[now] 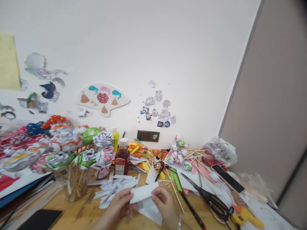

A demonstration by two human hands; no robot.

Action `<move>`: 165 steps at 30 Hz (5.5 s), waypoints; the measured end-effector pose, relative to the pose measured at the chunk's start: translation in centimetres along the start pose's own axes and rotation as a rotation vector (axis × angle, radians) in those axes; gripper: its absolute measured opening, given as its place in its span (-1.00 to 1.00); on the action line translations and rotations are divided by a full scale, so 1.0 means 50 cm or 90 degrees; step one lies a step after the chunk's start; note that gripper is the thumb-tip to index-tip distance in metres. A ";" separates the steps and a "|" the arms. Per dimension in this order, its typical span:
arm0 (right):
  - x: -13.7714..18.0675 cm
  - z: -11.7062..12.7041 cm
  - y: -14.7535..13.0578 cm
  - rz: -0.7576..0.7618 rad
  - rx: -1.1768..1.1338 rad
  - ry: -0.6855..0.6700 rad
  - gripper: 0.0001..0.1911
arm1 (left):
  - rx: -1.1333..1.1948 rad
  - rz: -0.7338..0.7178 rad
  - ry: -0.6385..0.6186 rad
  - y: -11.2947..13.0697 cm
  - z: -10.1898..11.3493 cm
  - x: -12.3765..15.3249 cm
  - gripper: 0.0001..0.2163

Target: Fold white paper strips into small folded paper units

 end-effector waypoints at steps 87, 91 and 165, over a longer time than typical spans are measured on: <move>-0.004 -0.007 0.007 -0.275 -0.297 0.139 -0.59 | -0.209 -0.046 0.157 -0.014 -0.025 -0.001 -0.66; 0.015 -0.022 0.006 -0.297 -0.357 0.043 -0.60 | -0.182 -0.046 0.139 -0.022 -0.034 0.001 -0.66; 0.028 -0.025 0.040 -0.314 -0.186 -0.077 -0.50 | -0.169 0.009 0.091 -0.029 -0.026 -0.011 -0.64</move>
Point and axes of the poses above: each hand's wrist, its own x-axis away from the middle knuckle, its own z-axis out of the back of the hand, y = z × x, the point moved 1 cm from there along -x, towards the middle knuckle, and after that the axes turned 14 degrees about z, right-handed, at the moved point
